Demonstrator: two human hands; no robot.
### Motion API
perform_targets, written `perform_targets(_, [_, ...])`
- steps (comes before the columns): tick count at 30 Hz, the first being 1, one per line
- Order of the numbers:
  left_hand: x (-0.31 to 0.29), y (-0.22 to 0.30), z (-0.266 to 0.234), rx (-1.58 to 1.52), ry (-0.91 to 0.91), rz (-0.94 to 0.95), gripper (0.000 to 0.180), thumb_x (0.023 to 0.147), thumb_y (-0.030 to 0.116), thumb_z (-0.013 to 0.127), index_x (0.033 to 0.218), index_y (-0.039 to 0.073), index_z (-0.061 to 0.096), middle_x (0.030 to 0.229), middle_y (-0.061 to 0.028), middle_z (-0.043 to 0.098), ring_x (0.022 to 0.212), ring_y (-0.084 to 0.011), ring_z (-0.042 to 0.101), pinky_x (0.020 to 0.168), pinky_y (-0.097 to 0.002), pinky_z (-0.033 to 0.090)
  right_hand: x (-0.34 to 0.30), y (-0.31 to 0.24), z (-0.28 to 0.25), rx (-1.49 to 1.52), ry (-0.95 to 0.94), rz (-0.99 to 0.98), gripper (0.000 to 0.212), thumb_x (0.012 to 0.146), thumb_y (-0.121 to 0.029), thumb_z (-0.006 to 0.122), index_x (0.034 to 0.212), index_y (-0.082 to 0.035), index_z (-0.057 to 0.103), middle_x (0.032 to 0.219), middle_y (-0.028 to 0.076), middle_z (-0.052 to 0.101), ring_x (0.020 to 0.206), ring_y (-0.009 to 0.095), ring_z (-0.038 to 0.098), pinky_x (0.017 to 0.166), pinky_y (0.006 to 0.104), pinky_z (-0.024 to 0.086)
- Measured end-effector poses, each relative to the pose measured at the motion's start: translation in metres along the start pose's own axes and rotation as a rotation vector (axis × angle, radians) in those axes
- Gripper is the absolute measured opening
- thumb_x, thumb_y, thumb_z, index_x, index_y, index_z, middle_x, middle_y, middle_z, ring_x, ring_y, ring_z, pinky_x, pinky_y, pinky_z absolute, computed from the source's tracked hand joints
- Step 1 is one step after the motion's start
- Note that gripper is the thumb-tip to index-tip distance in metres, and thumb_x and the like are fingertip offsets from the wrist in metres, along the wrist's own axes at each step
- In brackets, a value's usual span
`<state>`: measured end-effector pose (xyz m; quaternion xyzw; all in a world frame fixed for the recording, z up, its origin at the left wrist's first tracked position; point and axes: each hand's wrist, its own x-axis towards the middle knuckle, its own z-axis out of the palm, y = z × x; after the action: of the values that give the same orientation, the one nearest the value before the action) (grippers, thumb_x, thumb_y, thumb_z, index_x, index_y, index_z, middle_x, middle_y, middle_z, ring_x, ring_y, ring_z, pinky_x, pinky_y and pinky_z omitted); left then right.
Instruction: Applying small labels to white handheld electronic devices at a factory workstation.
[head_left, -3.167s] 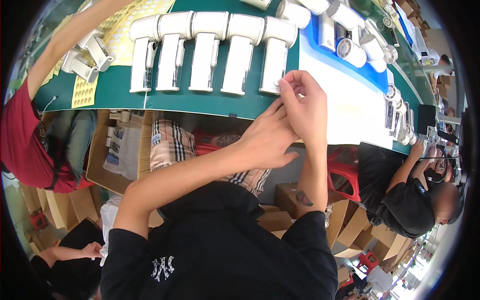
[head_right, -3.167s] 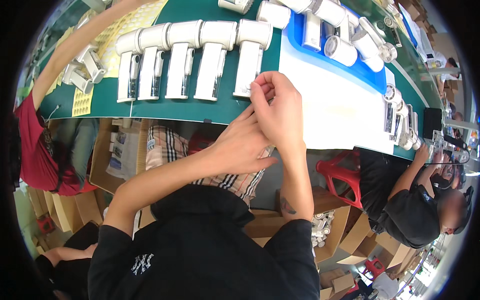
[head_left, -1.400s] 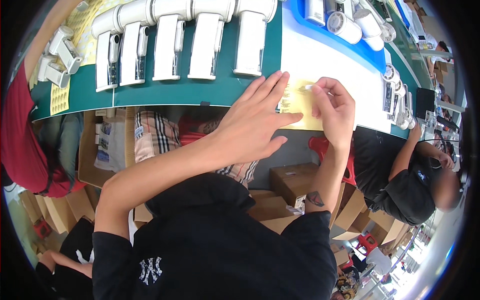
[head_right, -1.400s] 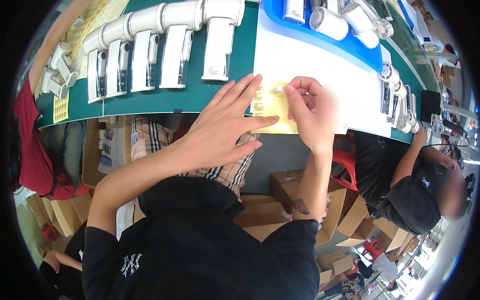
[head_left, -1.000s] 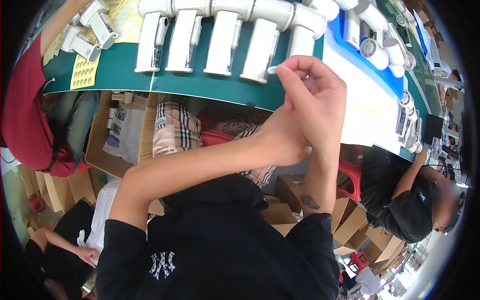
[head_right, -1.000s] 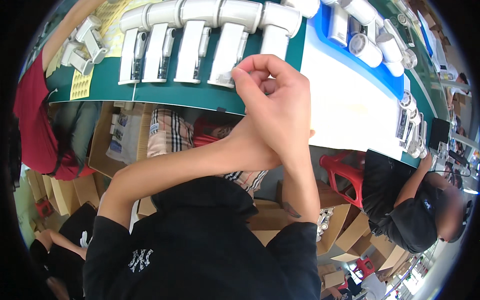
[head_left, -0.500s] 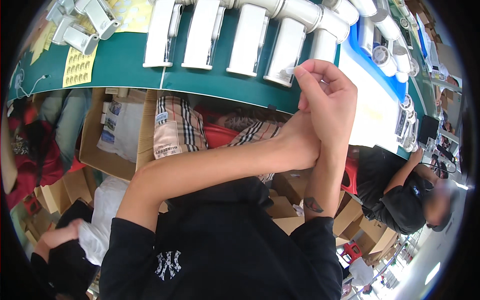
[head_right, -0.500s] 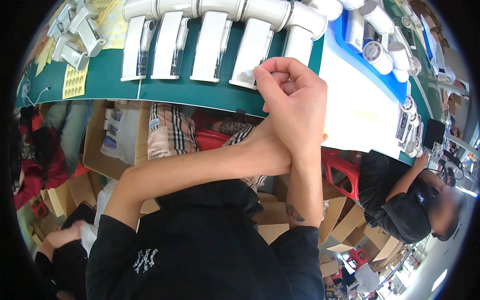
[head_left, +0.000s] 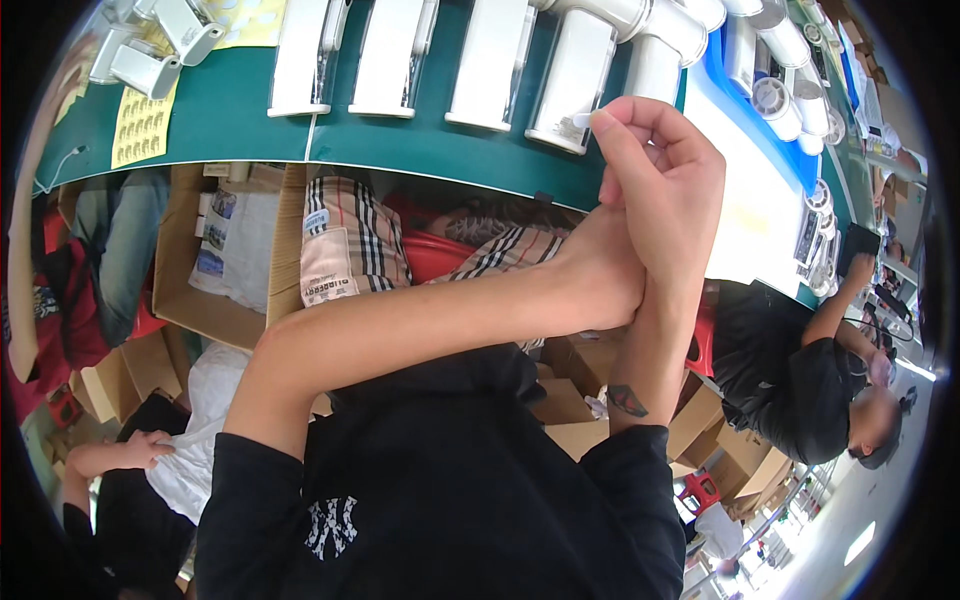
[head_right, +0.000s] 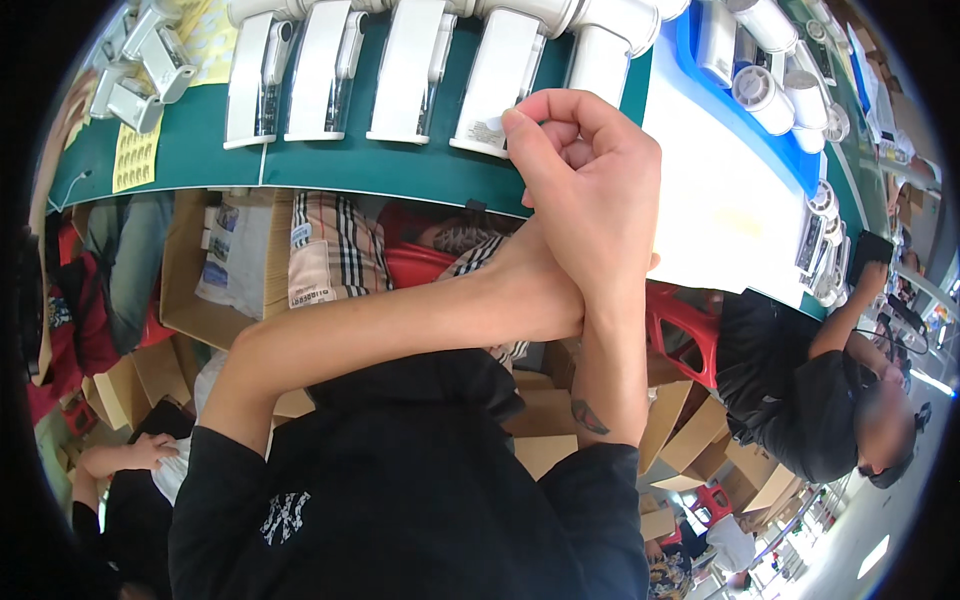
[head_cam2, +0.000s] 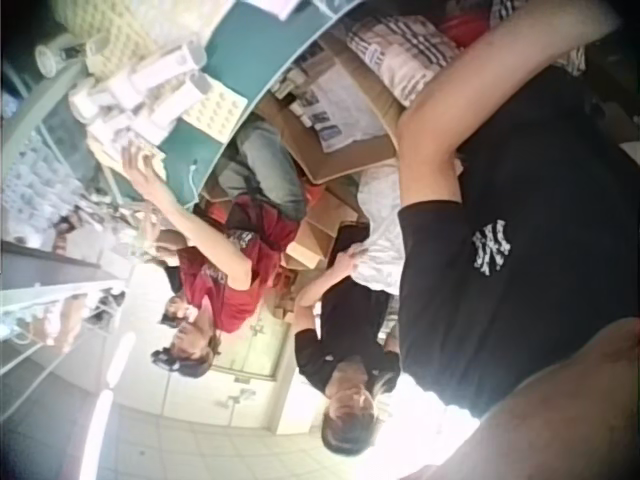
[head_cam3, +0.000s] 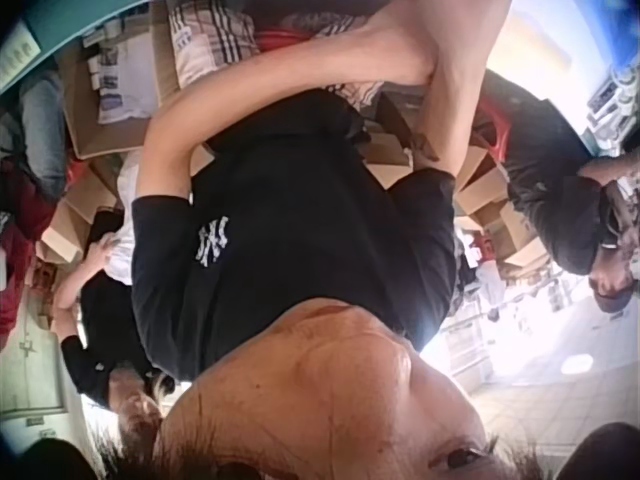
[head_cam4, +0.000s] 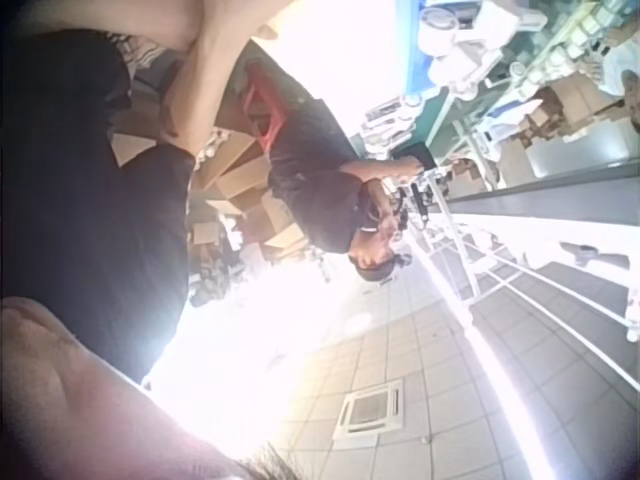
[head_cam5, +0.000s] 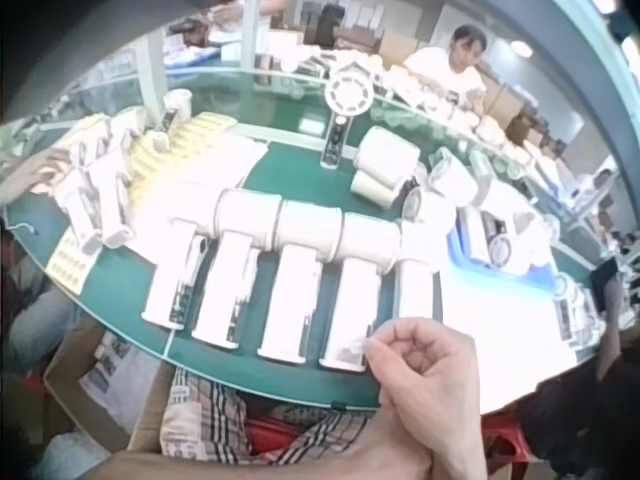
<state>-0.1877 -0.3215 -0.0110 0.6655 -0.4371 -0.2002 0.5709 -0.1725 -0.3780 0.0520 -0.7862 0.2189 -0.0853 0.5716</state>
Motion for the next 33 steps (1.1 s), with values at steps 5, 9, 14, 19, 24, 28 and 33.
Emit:
perform_targets(5, [-0.001,0.000,0.003,-0.013,0.042,0.021,0.030,0.086,0.016,0.061,0.112,0.003,0.054,0.112,-0.0135,0.056,0.108,-0.0275,0.053,0.092,-0.0388,0.041,-0.001,0.001,-0.001,-0.023,0.003,-0.020,0.013,0.082,-0.008,0.068,0.089,0.003,0.065,0.066,-0.001,0.059,0.048,0.002,0.047,0.044,0.0152,0.034])
perform_targets(9, [-0.002,0.002,-0.001,0.038,0.005,0.020,0.031,0.087,0.017,0.061,0.115,0.004,0.056,0.113,-0.0140,0.056,0.109,-0.0285,0.053,0.092,-0.0394,0.041,0.000,0.002,0.000,-0.024,0.000,-0.033,0.013,0.082,-0.007,0.068,0.089,0.002,0.065,0.067,-0.001,0.059,0.048,0.003,0.048,0.044,0.0153,0.034])
perform_targets(14, [-0.001,0.003,-0.002,0.109,0.010,0.063,0.032,0.087,0.018,0.061,0.115,0.005,0.056,0.113,-0.0142,0.056,0.108,-0.0290,0.052,0.091,-0.0396,0.041,0.001,0.005,0.000,-0.049,-0.005,-0.061,0.012,0.082,-0.008,0.067,0.090,0.002,0.065,0.067,-0.001,0.059,0.049,0.003,0.049,0.044,0.0155,0.035])
perform_targets(19, [0.000,-0.001,0.010,0.002,0.168,0.067,0.033,0.087,0.022,0.063,0.114,0.004,0.056,0.110,-0.0133,0.057,0.106,-0.0292,0.053,0.091,-0.0371,0.040,0.003,0.012,0.000,-0.265,0.025,-0.200,0.012,0.083,-0.008,0.067,0.089,0.001,0.064,0.066,-0.002,0.057,0.049,0.003,0.049,0.042,0.0155,0.033])
perform_targets(24, [0.004,0.009,-0.010,0.145,-0.136,-0.043,0.044,0.080,0.023,0.068,0.119,0.006,0.057,0.127,-0.0195,0.048,0.118,-0.0315,0.046,0.102,-0.0405,0.033,-0.005,0.004,-0.020,0.239,0.057,-0.164,0.012,0.088,-0.008,0.063,0.093,0.002,0.062,0.070,0.001,0.058,0.047,0.004,0.047,0.041,0.0174,0.032])
perform_targets(28, [0.004,0.012,-0.004,0.550,-0.050,0.136,0.052,0.074,0.025,0.070,0.123,0.012,0.059,0.140,-0.0239,0.035,0.132,-0.0362,0.032,0.110,-0.0462,0.025,-0.004,0.017,-0.081,0.254,0.253,-0.255,0.011,0.084,-0.005,0.066,0.092,0.002,0.064,0.077,0.002,0.061,0.053,0.002,0.050,0.046,0.0150,0.036])
perform_targets(33, [0.005,0.013,-0.001,0.595,-0.067,0.099,0.053,0.076,0.026,0.069,0.127,0.020,0.058,0.143,-0.0236,0.032,0.134,-0.0371,0.029,0.110,-0.0473,0.023,-0.001,0.054,-0.128,-0.029,0.064,-0.020,0.011,0.084,-0.006,0.064,0.090,0.003,0.064,0.076,0.000,0.061,0.059,0.003,0.051,0.052,0.0170,0.041])
